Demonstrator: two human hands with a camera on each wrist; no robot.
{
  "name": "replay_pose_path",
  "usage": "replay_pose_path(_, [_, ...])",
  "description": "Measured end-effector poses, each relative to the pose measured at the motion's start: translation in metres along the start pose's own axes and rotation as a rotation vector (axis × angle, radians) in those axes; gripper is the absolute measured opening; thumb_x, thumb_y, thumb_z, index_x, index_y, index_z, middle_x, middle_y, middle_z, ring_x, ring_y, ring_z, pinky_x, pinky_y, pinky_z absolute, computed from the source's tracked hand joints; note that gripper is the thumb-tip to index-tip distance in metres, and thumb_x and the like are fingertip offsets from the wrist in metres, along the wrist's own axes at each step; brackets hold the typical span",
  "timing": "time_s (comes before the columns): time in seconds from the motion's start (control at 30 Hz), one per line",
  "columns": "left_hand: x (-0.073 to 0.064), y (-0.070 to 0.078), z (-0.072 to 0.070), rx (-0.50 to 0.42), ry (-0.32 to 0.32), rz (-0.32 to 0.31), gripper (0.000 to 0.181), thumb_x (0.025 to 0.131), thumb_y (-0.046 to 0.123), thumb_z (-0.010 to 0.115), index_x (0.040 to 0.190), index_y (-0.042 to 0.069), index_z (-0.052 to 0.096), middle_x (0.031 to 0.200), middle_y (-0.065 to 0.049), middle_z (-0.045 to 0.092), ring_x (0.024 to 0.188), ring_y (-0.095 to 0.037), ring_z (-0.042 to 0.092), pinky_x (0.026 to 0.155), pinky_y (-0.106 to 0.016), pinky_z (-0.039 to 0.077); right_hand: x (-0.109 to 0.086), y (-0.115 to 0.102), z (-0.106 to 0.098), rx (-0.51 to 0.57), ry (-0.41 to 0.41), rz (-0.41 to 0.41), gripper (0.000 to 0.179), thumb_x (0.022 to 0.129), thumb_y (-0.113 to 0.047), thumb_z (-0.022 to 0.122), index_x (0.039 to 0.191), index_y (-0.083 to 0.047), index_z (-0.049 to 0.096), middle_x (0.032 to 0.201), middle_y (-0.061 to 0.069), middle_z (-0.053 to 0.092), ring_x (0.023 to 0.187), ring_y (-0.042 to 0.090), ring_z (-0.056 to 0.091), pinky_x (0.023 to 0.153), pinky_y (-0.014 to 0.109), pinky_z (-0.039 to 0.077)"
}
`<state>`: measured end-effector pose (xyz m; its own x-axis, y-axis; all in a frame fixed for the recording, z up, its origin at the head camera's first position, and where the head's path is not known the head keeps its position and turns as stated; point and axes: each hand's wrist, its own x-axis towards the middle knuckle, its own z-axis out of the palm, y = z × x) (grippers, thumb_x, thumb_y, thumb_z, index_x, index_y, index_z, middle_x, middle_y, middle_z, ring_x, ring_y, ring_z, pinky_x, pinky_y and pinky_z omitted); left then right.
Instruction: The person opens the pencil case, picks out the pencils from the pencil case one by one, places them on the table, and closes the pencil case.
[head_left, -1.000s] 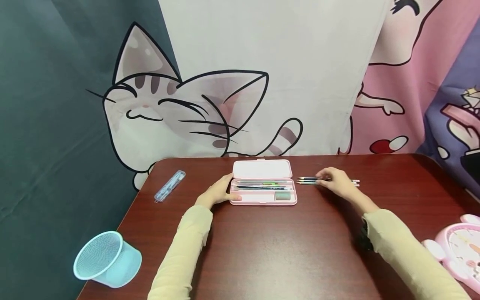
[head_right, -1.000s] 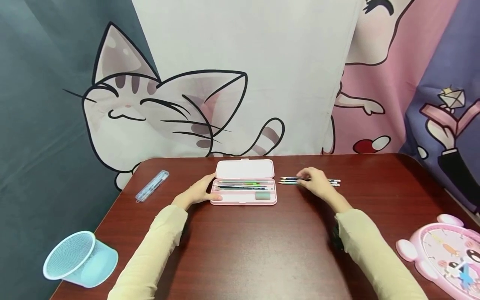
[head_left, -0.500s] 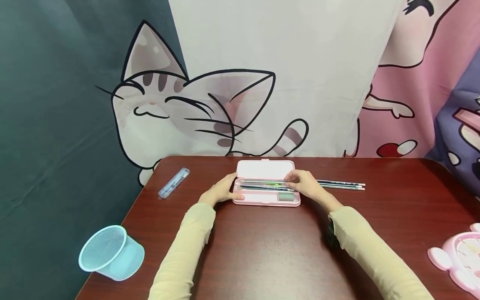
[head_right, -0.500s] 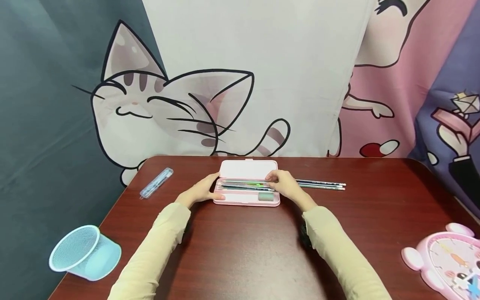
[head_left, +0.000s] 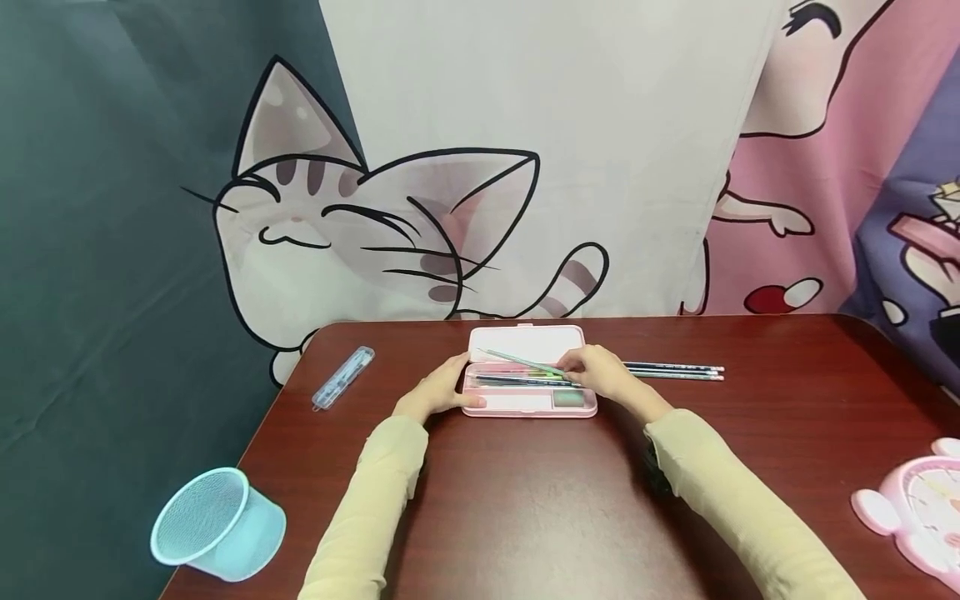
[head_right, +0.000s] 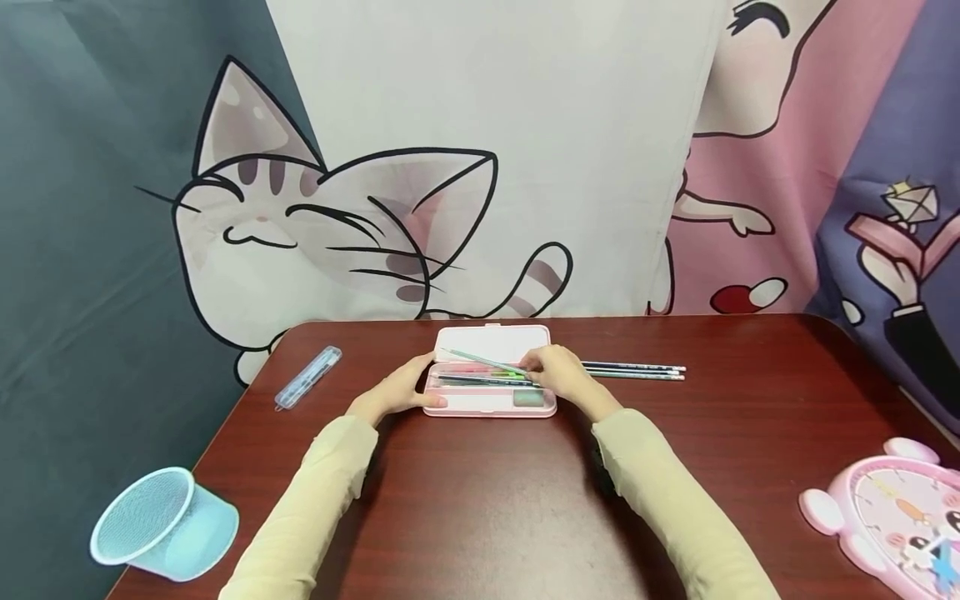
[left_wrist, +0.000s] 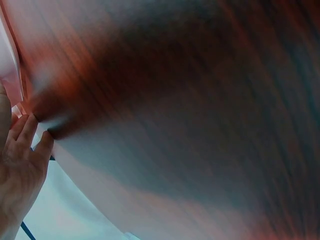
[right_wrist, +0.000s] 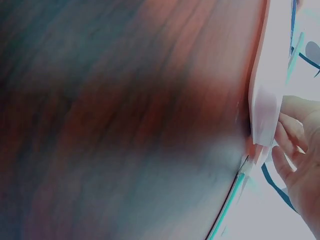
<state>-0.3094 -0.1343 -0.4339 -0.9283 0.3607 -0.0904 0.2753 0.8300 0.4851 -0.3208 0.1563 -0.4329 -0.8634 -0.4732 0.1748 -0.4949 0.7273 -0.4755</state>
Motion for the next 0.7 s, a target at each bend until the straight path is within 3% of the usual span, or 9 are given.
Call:
replay_pose_path(0.2, [0.0,-0.001,0.0,0.001,-0.006,0.002,0.093,0.072,0.04,0.075,0.144,0.008,0.025,0.145,-0.011,0.034,0.133,-0.026,0.034,0.107,-0.044,0.03,0.0,0.003,0.003,0.063,0.073,-0.055,0.012,0.08,-0.003,0.063,0.091,-0.001,0.068,0.082,0.008,0.066,0.077,0.018,0.059,0.071,0.035,0.048])
replay_pose_path(0.37, [0.002,-0.002,-0.002,-0.003,-0.012,0.0,0.093,0.073,0.04,0.075,0.144,0.008,0.024,0.145,-0.012,0.033,0.134,-0.026,0.033,0.108,-0.044,0.029,-0.006,0.008,-0.001,0.103,0.15,-0.084,0.012,0.083,0.0,0.06,0.093,0.004,0.065,0.09,0.015,0.063,0.087,0.026,0.059,0.079,0.043,0.048])
replay_pose_path(0.7, [-0.001,-0.002,-0.001,0.004,-0.012,0.009,0.093,0.074,0.039,0.074,0.144,0.004,0.023,0.145,-0.014,0.033,0.134,-0.027,0.032,0.109,-0.043,0.028,-0.046,0.048,-0.029,0.055,0.271,-0.008,0.009,0.085,0.002,0.058,0.093,0.004,0.063,0.089,0.017,0.062,0.087,0.028,0.057,0.079,0.042,0.044])
